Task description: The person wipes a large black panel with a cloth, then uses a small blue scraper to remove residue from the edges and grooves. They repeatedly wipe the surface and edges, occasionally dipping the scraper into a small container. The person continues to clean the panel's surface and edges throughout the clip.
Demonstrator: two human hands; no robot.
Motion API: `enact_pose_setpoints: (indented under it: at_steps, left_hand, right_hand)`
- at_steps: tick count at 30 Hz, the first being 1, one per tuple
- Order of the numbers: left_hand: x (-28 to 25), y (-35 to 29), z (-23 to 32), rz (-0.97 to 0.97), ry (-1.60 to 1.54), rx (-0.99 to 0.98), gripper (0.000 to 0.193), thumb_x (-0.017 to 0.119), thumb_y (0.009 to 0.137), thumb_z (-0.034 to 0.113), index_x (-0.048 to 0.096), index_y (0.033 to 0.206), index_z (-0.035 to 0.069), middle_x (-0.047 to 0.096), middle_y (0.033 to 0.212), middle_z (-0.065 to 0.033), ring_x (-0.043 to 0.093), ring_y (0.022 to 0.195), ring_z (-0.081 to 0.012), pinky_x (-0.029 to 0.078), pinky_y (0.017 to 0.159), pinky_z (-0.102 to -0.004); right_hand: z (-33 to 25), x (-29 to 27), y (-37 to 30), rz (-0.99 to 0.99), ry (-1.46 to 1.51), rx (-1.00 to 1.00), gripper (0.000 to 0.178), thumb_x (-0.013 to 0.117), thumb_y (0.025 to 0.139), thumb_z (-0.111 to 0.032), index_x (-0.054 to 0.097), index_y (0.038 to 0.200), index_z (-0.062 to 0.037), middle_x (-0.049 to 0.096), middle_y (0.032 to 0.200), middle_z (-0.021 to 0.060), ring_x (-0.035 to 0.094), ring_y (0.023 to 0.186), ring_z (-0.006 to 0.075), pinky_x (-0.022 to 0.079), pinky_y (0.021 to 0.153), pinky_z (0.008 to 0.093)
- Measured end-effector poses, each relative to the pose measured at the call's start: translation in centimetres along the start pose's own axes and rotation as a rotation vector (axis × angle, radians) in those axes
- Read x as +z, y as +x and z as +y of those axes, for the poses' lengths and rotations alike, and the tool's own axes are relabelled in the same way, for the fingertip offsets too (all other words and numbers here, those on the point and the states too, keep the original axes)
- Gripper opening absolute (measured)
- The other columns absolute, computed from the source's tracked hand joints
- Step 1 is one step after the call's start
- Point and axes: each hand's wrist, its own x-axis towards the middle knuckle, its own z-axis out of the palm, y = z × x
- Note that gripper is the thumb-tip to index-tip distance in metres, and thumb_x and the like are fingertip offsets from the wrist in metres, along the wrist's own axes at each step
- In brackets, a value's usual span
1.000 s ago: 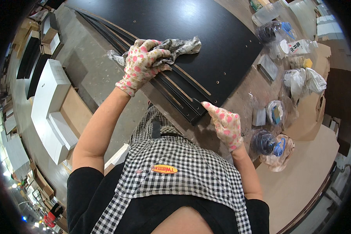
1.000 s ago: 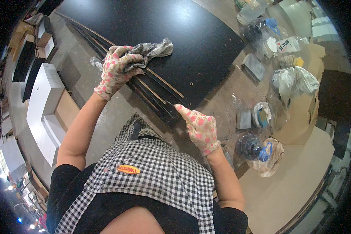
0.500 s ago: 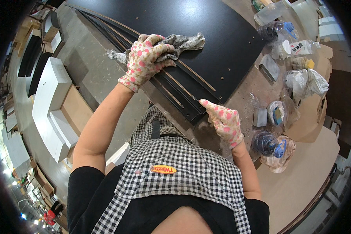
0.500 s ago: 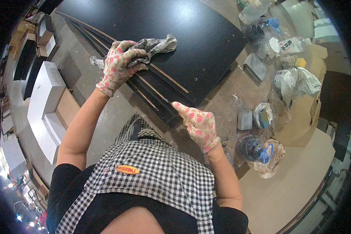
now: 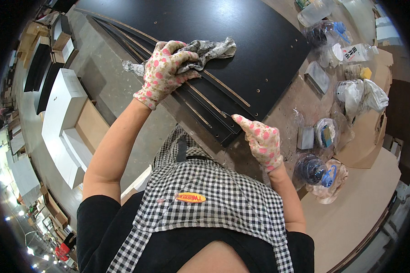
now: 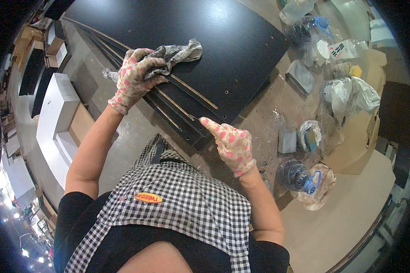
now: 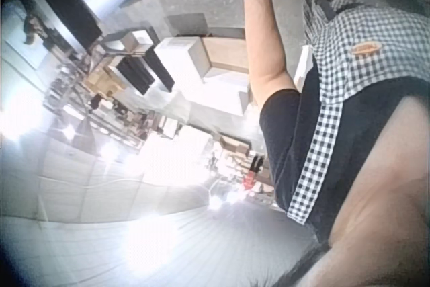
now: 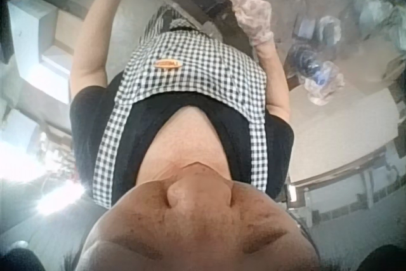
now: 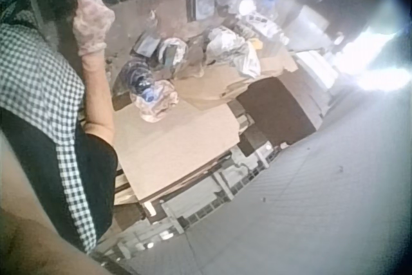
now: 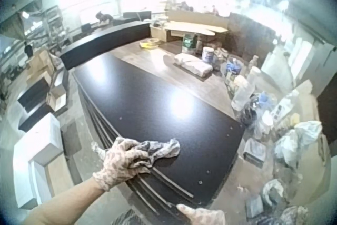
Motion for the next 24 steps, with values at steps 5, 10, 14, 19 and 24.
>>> enact_pose_setpoints:
  at_steps: [5, 10, 14, 19, 24]
  left_hand:
    - [0.0, -0.1, -0.1, 0.004, -0.012, -0.005, 0.044, 0.088, 0.066, 0.026, 0.073, 0.107, 0.020, 0.061, 0.120, -0.0090, 0.055, 0.113, -0.0334, 0.051, 0.093, -0.0442]
    - [0.1, -0.2, -0.3, 0.003, -0.016, 0.012, 0.044, 0.088, 0.065, 0.026, 0.073, 0.106, 0.020, 0.061, 0.120, -0.0089, 0.054, 0.112, -0.0334, 0.050, 0.094, -0.0444]
    - [0.2, -0.1, -0.3, 0.014, -0.015, 0.031, 0.044, 0.088, 0.065, 0.026, 0.072, 0.106, 0.020, 0.061, 0.120, -0.0089, 0.054, 0.112, -0.0334, 0.050, 0.094, -0.0444]
    - [0.2, -0.2, -0.3, 0.019, -0.020, 0.021, 0.044, 0.087, 0.066, 0.025, 0.073, 0.107, 0.020, 0.061, 0.120, -0.0089, 0.054, 0.112, -0.0335, 0.050, 0.094, -0.0449]
    - [0.2, -0.3, -0.3, 0.020, -0.034, 0.013, 0.044, 0.087, 0.066, 0.025, 0.073, 0.107, 0.020, 0.060, 0.121, -0.0090, 0.054, 0.113, -0.0337, 0.050, 0.094, -0.0448]
  right_hand:
    - [0.1, -0.2, -0.6, -0.021, 0.004, 0.035, 0.064, 0.055, 0.072, 0.003, 0.066, 0.132, -0.0182, 0.057, 0.066, 0.0088, 0.056, 0.055, 0.0237, 0.047, 0.054, 0.0359]
    - [0.1, -0.7, -1.2, -0.016, 0.030, 0.029, 0.035, 0.060, 0.091, -0.004, 0.070, 0.124, -0.0116, 0.067, 0.076, 0.0109, 0.060, 0.056, 0.0207, 0.049, 0.055, 0.0304]
    - [0.0, -0.5, -1.5, -0.006, 0.052, 0.033, 0.045, 0.060, 0.084, -0.001, 0.068, 0.128, -0.0118, 0.065, 0.074, 0.0089, 0.059, 0.056, 0.0212, 0.049, 0.054, 0.0315]
    - [-0.9, -0.2, -1.8, 0.046, -0.118, -0.161, 0.063, 0.060, 0.074, 0.003, 0.062, 0.135, -0.0103, 0.057, 0.067, 0.0057, 0.058, 0.056, 0.0213, 0.048, 0.053, 0.0332]
    - [-1.8, 0.8, -1.1, 0.081, -0.222, -0.188, 0.058, 0.062, 0.077, 0.001, 0.057, 0.135, -0.0008, 0.055, 0.067, 0.0047, 0.059, 0.056, 0.0190, 0.050, 0.053, 0.0324]
